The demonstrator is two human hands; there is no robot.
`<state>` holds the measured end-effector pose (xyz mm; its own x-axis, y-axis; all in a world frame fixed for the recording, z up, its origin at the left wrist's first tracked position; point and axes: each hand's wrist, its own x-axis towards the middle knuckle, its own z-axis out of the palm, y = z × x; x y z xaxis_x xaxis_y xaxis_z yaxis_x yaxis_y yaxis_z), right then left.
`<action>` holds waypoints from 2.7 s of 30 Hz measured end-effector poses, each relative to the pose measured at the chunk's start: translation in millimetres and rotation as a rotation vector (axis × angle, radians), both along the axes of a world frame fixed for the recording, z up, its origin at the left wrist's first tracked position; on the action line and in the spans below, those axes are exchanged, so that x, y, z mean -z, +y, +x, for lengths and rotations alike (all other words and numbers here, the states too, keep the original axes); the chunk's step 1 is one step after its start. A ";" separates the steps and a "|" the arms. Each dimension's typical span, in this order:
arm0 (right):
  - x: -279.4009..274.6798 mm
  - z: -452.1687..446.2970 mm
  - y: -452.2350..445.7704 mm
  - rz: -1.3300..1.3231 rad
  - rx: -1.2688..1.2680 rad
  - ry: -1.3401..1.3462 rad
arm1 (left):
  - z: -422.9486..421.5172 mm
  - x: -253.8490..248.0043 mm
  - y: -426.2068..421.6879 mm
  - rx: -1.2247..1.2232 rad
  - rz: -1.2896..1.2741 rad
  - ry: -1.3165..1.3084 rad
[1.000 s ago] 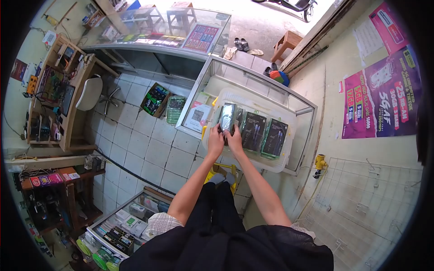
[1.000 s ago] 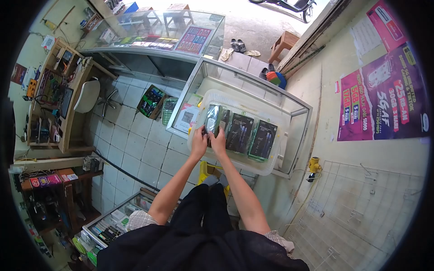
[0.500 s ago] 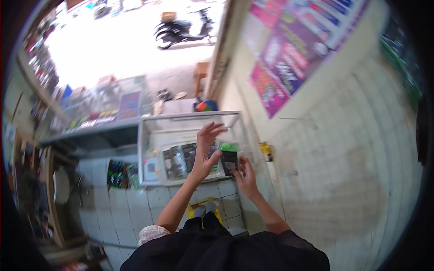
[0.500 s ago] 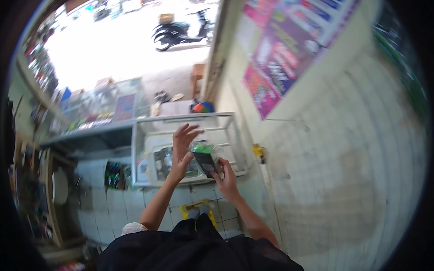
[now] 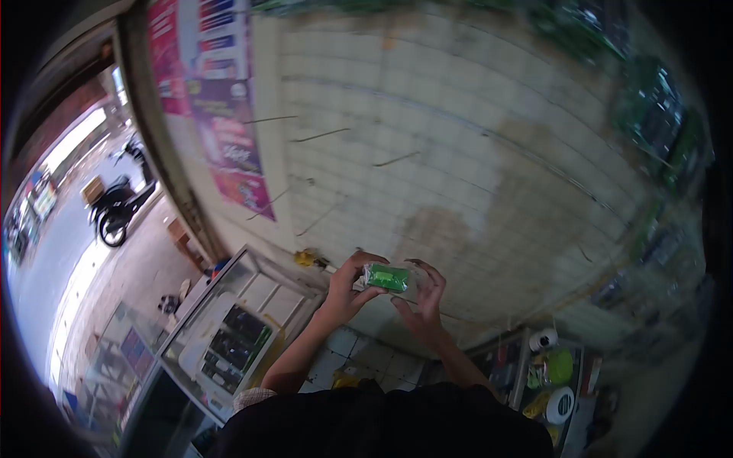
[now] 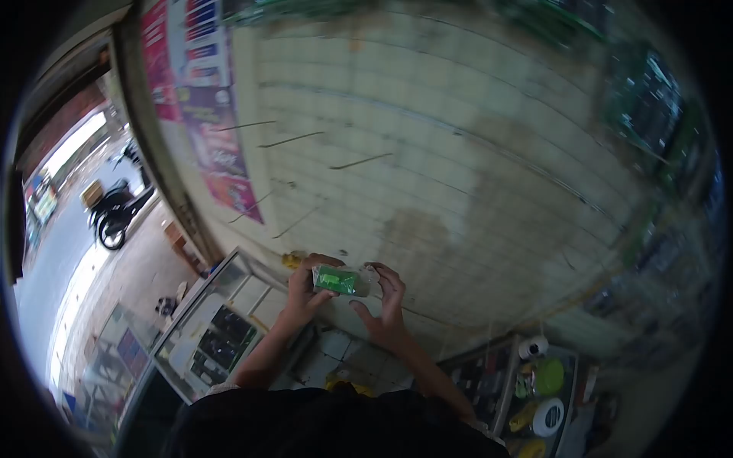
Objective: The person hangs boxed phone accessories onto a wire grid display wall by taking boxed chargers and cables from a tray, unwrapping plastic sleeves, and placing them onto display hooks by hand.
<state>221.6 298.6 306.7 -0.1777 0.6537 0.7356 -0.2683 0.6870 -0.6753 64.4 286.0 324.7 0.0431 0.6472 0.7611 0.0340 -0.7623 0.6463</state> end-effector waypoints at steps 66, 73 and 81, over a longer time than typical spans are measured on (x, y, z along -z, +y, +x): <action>-318.4 425.8 14.9 0.149 1.028 0.481 | 536.0 -298.3 62.1 0.772 -0.318 -0.663; -306.5 440.9 40.2 0.077 1.063 0.402 | 541.5 -282.6 78.4 0.652 -0.231 -0.600; -286.6 453.7 94.6 0.230 1.196 0.282 | 520.2 -220.9 85.1 0.049 0.450 -0.137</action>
<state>675.3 393.2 593.3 0.6206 0.1480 0.7700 0.4891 0.6945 -0.5277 584.6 371.2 545.6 -0.0554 0.2513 0.9663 -0.0720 -0.9663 0.2472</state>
